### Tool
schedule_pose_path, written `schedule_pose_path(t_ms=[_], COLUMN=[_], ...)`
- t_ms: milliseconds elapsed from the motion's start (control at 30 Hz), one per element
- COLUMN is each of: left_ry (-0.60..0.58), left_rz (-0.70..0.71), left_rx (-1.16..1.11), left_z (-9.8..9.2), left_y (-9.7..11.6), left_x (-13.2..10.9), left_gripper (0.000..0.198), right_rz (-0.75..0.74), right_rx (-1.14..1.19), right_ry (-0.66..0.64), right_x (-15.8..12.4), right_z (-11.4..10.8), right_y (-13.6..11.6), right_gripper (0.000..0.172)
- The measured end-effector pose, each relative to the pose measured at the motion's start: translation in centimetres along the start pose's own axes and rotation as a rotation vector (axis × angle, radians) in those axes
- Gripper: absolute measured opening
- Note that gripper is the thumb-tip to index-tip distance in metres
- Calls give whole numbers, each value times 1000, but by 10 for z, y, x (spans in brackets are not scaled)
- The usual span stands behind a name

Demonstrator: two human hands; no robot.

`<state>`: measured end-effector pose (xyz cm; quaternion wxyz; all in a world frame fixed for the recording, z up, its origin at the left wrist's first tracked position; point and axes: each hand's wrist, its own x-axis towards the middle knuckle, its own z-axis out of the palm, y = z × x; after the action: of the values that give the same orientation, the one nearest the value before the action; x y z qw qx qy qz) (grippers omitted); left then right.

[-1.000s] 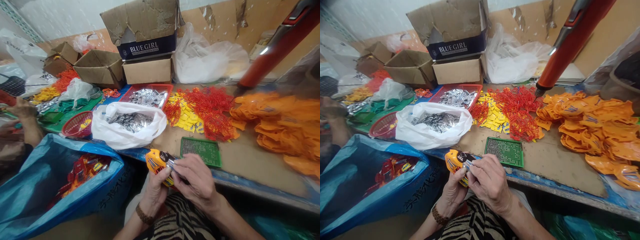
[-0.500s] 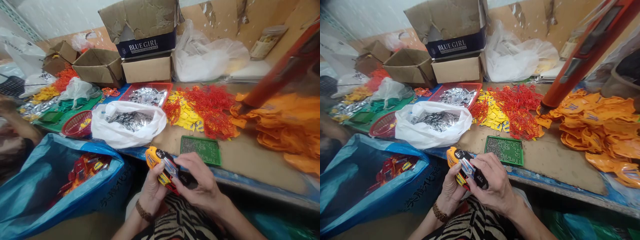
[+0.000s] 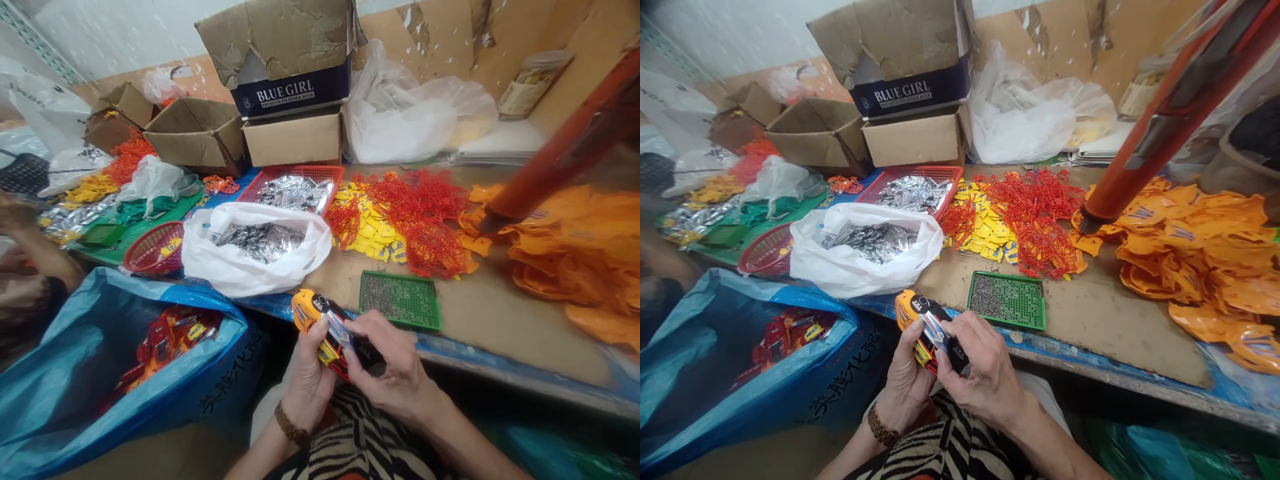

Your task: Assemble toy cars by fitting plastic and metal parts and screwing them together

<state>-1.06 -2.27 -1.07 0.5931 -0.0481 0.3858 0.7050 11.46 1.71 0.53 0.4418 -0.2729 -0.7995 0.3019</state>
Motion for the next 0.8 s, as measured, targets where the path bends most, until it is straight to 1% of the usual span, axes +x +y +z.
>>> schedule_pose_path(t_ms=[67, 167, 233, 367, 467, 533, 633, 800], left_ry=[14, -19, -33, -27, -8, -11, -62, -127], left_rz=[18, 44, 91, 243, 293, 266, 198, 99], left_rx=[38, 108, 169, 292, 331, 345, 357, 296], left_z=[2, 3, 3, 5, 6, 4, 0, -4], left_y=[-1, -2, -2, -4, -6, -6, -3, 1], left_x=[-1, -2, -5, -12, -14, -13, -10, -8], left_gripper=[33, 40, 42, 46, 51, 47, 36, 33], right_rz=[40, 112, 142, 150, 144, 136, 117, 43], right_rx=[20, 70, 91, 95, 83, 68, 47, 1], right_ry=[13, 17, 16, 32, 41, 35, 31, 85], right_x=[-2, -4, -4, -4, -3, -3, -3, -3], right_z=[1, 2, 3, 3, 3, 3, 3, 6], right_y=[0, 0, 0, 0, -1, -2, -4, -5], right_gripper=[30, 27, 25, 24, 23, 22, 23, 32])
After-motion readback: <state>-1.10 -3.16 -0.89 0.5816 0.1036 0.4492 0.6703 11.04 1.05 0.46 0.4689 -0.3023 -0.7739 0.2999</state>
